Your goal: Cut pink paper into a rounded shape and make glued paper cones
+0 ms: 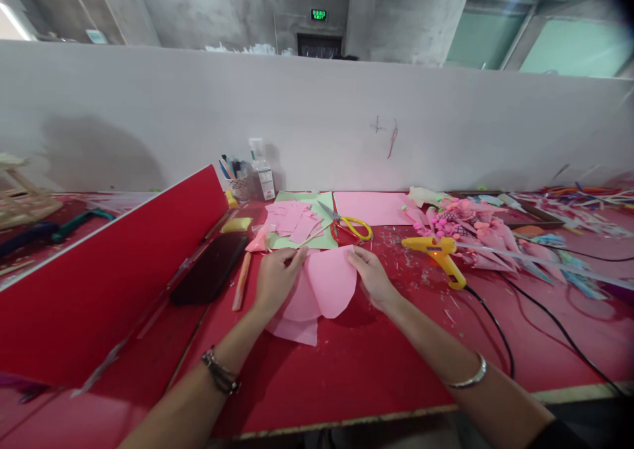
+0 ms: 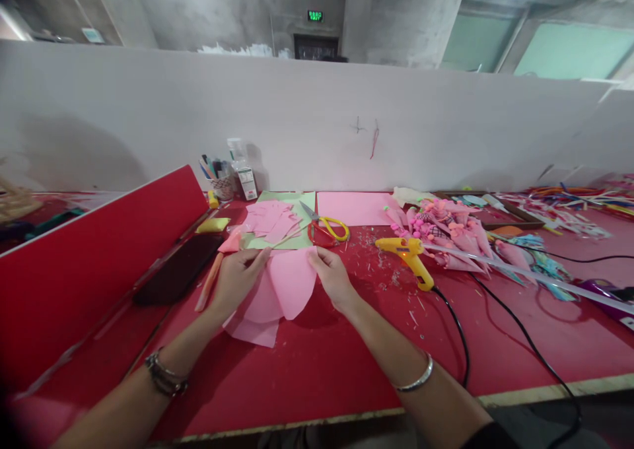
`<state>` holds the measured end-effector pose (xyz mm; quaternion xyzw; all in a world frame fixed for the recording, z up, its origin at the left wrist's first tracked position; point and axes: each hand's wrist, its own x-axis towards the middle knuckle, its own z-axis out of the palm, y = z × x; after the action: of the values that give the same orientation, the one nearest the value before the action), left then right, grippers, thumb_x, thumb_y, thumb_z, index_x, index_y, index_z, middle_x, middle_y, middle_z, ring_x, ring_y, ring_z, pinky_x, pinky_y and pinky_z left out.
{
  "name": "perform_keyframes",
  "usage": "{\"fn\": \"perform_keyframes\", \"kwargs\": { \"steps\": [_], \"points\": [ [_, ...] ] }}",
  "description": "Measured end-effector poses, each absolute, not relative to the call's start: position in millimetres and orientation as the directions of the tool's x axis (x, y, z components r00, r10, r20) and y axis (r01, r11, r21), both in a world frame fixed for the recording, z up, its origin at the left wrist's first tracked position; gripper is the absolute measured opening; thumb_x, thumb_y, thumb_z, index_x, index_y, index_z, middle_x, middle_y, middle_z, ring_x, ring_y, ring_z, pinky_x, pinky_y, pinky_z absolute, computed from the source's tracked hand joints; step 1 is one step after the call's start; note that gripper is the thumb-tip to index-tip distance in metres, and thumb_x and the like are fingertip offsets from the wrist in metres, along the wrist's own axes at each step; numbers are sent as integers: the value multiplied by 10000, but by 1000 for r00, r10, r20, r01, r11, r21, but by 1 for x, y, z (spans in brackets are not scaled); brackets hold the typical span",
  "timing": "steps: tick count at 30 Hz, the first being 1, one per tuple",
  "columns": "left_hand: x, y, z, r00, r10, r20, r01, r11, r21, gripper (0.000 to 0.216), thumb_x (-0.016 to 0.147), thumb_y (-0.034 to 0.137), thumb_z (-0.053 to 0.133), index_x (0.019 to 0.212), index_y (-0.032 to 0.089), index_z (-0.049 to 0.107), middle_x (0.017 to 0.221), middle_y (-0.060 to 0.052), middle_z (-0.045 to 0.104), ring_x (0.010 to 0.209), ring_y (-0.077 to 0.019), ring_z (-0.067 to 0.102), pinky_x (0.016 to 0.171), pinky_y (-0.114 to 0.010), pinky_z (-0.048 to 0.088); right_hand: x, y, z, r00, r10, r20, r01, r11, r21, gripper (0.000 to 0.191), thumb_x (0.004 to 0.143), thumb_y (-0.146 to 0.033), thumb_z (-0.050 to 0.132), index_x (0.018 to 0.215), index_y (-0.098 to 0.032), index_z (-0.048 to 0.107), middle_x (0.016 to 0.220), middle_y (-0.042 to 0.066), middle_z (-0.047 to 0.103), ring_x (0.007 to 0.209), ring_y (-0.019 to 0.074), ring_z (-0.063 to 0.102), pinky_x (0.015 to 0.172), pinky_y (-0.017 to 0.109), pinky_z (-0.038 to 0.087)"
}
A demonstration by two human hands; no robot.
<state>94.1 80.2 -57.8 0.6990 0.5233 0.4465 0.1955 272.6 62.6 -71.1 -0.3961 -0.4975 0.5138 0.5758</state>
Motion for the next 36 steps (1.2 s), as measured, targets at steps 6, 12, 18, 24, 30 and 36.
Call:
{"fn": "perform_keyframes", "kwargs": {
  "steps": [6,12,18,24,30,36],
  "points": [
    [95,79,-55,11,897,442,533,-379,757,392,779,386,436,498,202,234,495,53,230,484,-96,241,470,-252,181,274,66,-74,-19,982,187,-118,183,-976,193,724,-341,578,790,-183,666,713,-6,634,662,147,535,623,255,413],
    [94,81,-56,-4,902,433,506,-371,778,390,768,393,438,495,205,232,487,52,233,480,-98,240,469,-253,186,274,66,-74,-24,978,206,-86,203,-975,199,735,-338,563,794,-179,667,714,-8,636,679,151,542,646,260,410],
    [92,84,-57,34,917,398,493,-362,791,364,764,410,450,507,196,305,507,55,265,493,-95,269,464,-236,201,277,70,-77,41,976,212,-82,215,-973,240,748,-381,539,791,-170,645,705,-4,613,667,145,523,623,253,399],
    [91,85,-55,73,926,371,475,-359,803,356,761,418,442,518,198,302,517,52,272,504,-98,271,451,-225,212,284,77,-80,166,959,228,-67,241,-968,275,738,-427,532,733,-162,607,656,-16,567,605,122,463,555,229,362],
    [88,87,-51,44,923,381,470,-356,807,343,759,404,446,514,193,329,519,52,294,505,-99,281,464,-228,221,290,80,-78,217,948,234,-49,250,-967,280,733,-424,530,748,-156,610,691,-7,587,643,133,484,574,233,366],
    [86,85,-47,16,921,390,454,-354,817,322,769,376,448,525,192,346,519,51,299,504,-100,295,466,-228,228,288,78,-75,164,949,268,-11,273,-962,265,731,-394,547,817,-160,635,759,13,642,707,160,542,647,266,413]
  ]
}}
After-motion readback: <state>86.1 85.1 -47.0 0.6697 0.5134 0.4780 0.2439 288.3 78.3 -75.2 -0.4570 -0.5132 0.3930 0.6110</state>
